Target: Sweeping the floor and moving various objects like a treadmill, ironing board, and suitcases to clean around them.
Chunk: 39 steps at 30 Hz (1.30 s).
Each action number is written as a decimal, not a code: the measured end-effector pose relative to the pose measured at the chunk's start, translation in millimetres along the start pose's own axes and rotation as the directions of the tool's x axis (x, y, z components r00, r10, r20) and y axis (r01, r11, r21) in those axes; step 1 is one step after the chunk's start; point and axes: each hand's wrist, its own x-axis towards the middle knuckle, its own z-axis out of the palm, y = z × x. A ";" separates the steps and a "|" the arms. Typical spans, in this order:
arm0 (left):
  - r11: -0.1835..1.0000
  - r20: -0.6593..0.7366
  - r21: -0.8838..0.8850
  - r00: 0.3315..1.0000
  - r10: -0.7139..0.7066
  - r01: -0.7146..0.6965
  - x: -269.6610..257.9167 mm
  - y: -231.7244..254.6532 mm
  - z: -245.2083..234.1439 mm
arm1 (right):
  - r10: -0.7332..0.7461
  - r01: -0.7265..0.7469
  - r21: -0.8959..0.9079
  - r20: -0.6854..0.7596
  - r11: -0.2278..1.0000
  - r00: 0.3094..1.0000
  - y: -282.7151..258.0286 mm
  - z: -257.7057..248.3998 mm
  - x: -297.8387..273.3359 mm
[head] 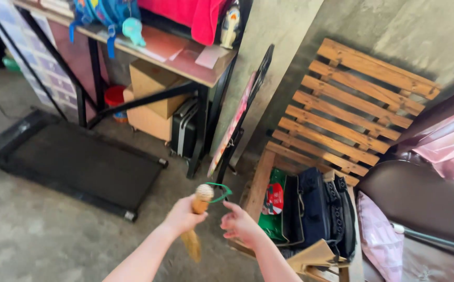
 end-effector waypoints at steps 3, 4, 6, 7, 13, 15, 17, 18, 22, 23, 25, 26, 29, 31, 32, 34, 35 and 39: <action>0.963 0.123 0.082 0.962 0.245 -0.256 33.5 49.0 4.3 | -0.365 0.324 -0.246 -0.144 0.913 0.920 24.0 8.6 30.5; 0.964 0.147 0.084 0.960 0.240 -0.254 38.4 59.7 10.2 | -0.359 0.319 -0.230 -0.163 0.920 0.919 26.6 16.2 38.9; 0.923 0.213 0.284 0.956 0.204 -0.260 65.6 85.7 26.5 | 0.080 0.127 0.806 -0.211 0.578 0.974 19.1 15.0 68.2; 0.911 0.233 0.290 0.945 0.230 -0.294 86.2 92.4 29.3 | 0.055 0.162 0.808 -0.233 0.566 0.971 6.4 6.0 89.4; 0.903 0.278 0.294 0.932 0.232 -0.313 126.9 83.9 61.3 | -0.295 0.366 0.088 -0.434 0.926 0.851 9.4 -35.3 97.5; 0.822 0.322 0.208 0.831 0.454 -0.530 161.7 82.6 61.6 | -0.152 0.438 0.761 -0.420 0.478 0.895 1.4 -52.0 116.0; 0.806 0.284 0.170 0.811 0.511 -0.568 189.5 90.5 40.8 | -0.226 0.460 0.473 -0.470 0.751 0.853 11.0 -71.0 132.2; 0.785 0.261 0.130 0.785 0.562 -0.606 194.3 89.0 30.7 | -0.313 0.420 0.120 -0.492 0.900 0.812 25.8 -71.8 133.4; 0.822 0.155 0.130 0.830 0.536 -0.555 262.4 103.6 -7.5 | -0.264 0.395 0.124 -0.561 0.910 0.785 -17.9 -76.1 117.5; 0.836 0.099 0.112 0.843 0.529 -0.538 289.6 116.1 -14.3 | -0.209 0.329 0.107 -0.580 0.938 0.787 -24.2 -83.8 124.1; 0.856 0.076 0.084 0.860 0.504 -0.510 336.0 136.2 -24.2 | -0.123 0.248 0.122 -0.613 0.961 0.781 -28.1 -89.5 133.5; 0.856 0.031 0.066 0.859 0.511 -0.512 356.6 146.0 -26.9 | -0.147 0.274 0.111 -0.625 0.955 0.767 -29.2 -90.2 135.4; 0.840 -0.016 -0.033 0.841 0.541 -0.542 427.5 146.5 -17.1 | -0.172 0.303 0.075 -0.686 0.950 0.707 -31.2 -88.3 144.2; 0.792 -0.024 -0.124 0.800 0.599 -0.597 489.7 157.3 0.4 | -0.207 0.335 0.024 -0.745 0.942 0.634 -47.3 -113.0 164.0; 0.771 -0.038 -0.079 0.774 0.632 -0.633 507.6 153.8 8.3 | -0.180 0.327 0.049 -0.755 0.944 0.631 -45.2 -116.3 168.8; 0.747 -0.014 -0.048 0.748 0.663 -0.663 524.5 162.6 17.4 | -0.125 0.320 0.099 -0.781 0.942 0.612 -53.2 -113.6 168.0; 0.805 0.038 -0.120 0.808 0.588 -0.581 523.7 175.7 18.0 | -0.126 0.305 0.063 -0.817 0.950 0.563 -64.2 -108.1 161.8; 0.891 -0.018 -0.178 0.907 0.421 -0.417 559.2 172.6 48.4 | -0.174 0.354 0.002 -0.868 0.935 0.465 -62.9 -100.7 156.4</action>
